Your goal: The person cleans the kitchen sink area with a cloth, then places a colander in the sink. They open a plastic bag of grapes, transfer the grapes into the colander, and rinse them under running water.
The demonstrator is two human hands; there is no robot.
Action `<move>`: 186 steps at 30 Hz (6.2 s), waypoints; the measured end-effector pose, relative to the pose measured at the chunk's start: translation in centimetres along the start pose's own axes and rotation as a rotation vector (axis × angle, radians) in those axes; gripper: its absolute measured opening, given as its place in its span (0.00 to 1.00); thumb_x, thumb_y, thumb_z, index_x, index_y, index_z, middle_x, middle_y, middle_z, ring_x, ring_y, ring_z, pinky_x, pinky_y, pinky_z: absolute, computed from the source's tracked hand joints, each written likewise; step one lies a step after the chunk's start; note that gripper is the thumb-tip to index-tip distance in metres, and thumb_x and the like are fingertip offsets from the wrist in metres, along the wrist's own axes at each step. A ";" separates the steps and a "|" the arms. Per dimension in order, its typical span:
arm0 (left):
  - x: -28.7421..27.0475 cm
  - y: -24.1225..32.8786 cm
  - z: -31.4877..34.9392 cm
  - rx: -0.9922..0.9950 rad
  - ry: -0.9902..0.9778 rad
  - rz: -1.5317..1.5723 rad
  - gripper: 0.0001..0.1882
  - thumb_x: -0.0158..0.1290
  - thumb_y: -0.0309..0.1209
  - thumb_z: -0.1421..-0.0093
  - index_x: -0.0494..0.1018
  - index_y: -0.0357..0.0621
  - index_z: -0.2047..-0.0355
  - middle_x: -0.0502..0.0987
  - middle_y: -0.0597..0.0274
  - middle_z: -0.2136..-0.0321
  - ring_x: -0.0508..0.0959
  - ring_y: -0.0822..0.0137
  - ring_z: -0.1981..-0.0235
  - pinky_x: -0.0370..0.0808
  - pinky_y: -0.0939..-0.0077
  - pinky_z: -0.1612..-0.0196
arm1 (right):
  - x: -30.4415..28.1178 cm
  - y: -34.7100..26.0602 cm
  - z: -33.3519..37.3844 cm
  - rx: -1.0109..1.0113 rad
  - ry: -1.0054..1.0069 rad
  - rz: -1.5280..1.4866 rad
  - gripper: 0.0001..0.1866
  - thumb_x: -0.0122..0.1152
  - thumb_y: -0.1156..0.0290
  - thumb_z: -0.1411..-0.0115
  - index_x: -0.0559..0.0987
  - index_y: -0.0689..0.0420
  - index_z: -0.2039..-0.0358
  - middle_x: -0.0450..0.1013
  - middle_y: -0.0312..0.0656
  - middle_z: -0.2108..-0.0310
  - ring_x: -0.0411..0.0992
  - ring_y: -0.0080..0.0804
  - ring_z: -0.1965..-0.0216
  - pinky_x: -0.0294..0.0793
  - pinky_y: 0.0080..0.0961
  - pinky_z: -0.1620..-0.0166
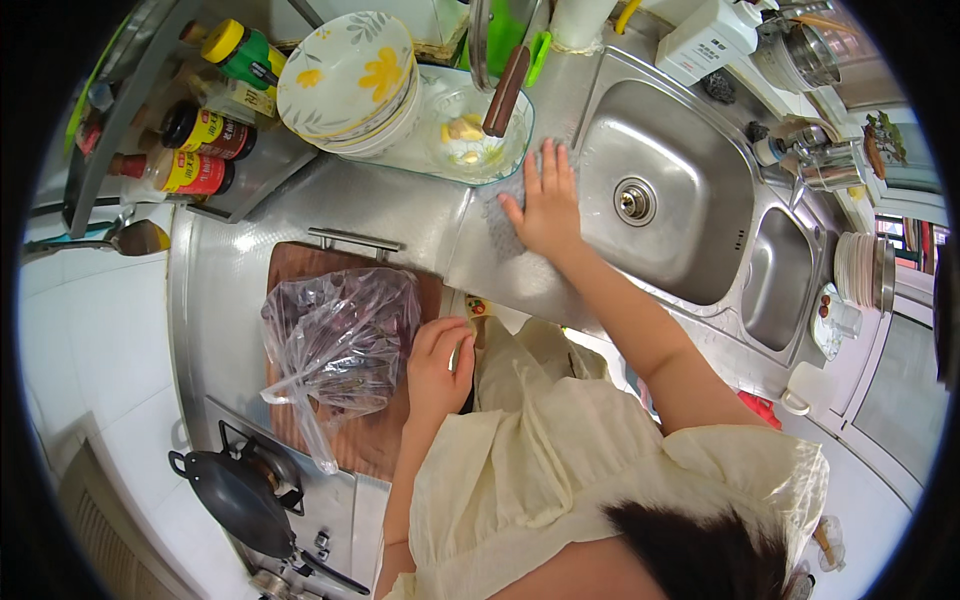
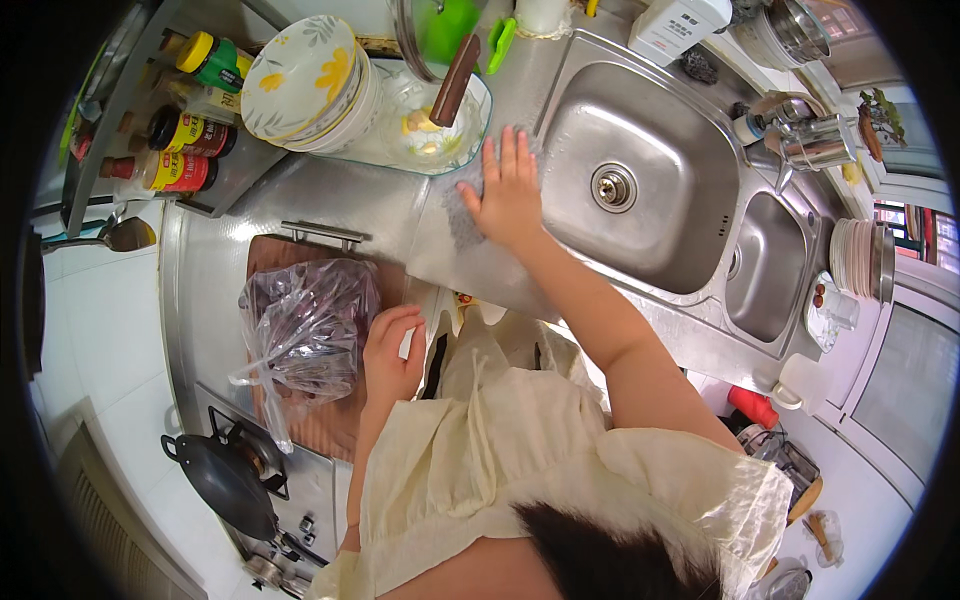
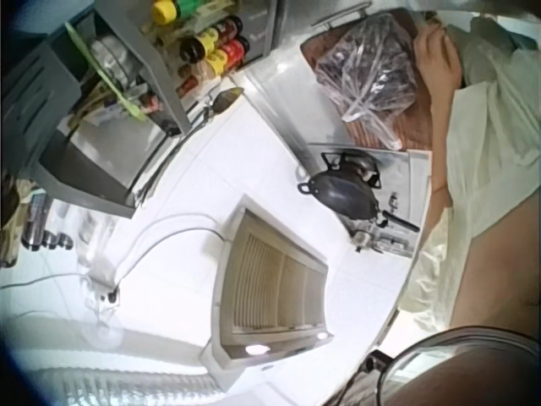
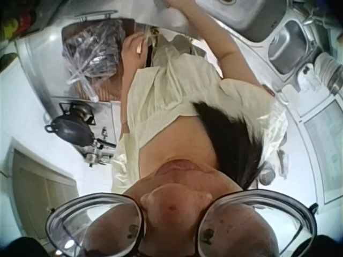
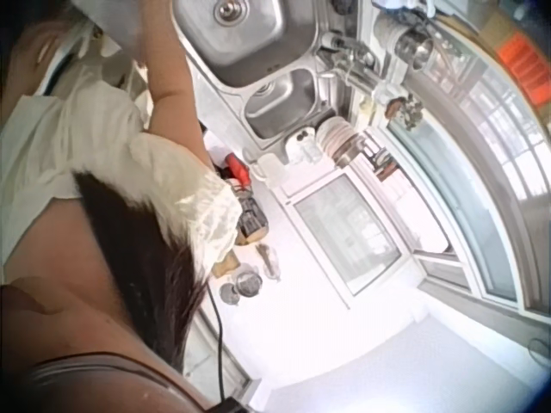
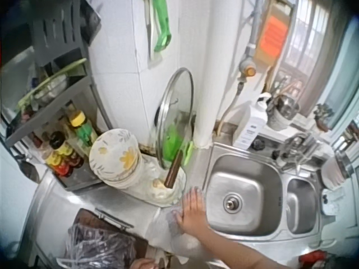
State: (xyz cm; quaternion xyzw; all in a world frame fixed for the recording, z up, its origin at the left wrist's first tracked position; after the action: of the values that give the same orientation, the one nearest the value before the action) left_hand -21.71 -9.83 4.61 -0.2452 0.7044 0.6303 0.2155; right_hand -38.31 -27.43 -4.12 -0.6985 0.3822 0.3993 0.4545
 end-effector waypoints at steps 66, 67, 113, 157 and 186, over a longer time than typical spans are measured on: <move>23.9 10.8 3.2 0.108 -0.466 -0.473 0.33 0.51 0.37 0.43 0.56 0.49 0.39 0.54 0.49 0.38 0.49 0.49 0.35 0.44 0.51 0.36 | -23.7 29.4 33.9 -0.108 -0.581 0.108 0.52 0.70 0.52 0.61 0.55 0.47 0.37 0.44 0.44 0.34 0.42 0.38 0.33 0.40 0.41 0.33; 24.0 10.8 3.4 0.111 -0.466 -0.476 0.33 0.51 0.37 0.43 0.56 0.49 0.38 0.54 0.48 0.38 0.48 0.49 0.35 0.44 0.51 0.36 | -24.0 30.1 34.3 -0.102 -0.583 0.110 0.52 0.70 0.52 0.62 0.55 0.47 0.37 0.43 0.44 0.34 0.42 0.39 0.33 0.40 0.42 0.33; 10.9 5.3 5.8 0.190 -0.196 -0.105 0.19 0.51 0.28 0.43 0.68 0.40 0.50 0.70 0.52 0.49 0.68 0.55 0.46 0.62 0.67 0.43 | -21.5 40.2 50.7 1.762 1.372 -0.870 0.16 0.51 0.67 0.46 0.72 0.60 0.57 0.73 0.46 0.60 0.72 0.41 0.59 0.72 0.44 0.56; 3.7 -0.6 10.8 -0.135 0.148 -0.065 0.18 0.51 0.24 0.44 0.68 0.36 0.52 0.71 0.50 0.53 0.69 0.54 0.49 0.63 0.65 0.46 | -7.7 -4.8 14.8 0.012 0.001 -0.485 0.23 0.50 0.68 0.43 0.68 0.59 0.46 0.59 0.45 0.40 0.58 0.42 0.40 0.62 0.39 0.42; 24.9 9.1 -3.2 0.107 0.010 -0.737 0.31 0.46 0.41 0.39 0.55 0.45 0.38 0.48 0.52 0.35 0.44 0.49 0.34 0.41 0.50 0.36 | -21.4 34.2 32.7 0.522 -0.233 0.038 0.28 0.49 0.64 0.41 0.62 0.62 0.42 0.56 0.53 0.39 0.55 0.44 0.38 0.52 0.40 0.37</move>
State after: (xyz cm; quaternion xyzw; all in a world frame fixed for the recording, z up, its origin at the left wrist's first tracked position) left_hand -46.90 -14.02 -3.16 -0.4739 0.6018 0.4713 0.4372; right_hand -84.16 -3.12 -4.82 -0.4999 0.4302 0.3737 0.6522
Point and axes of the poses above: each hand's wrist, its own z-axis away from the middle knuckle, its own x-axis out of the palm, y = z × x, the point moved 6 cm from there along -z, towards the middle knuckle
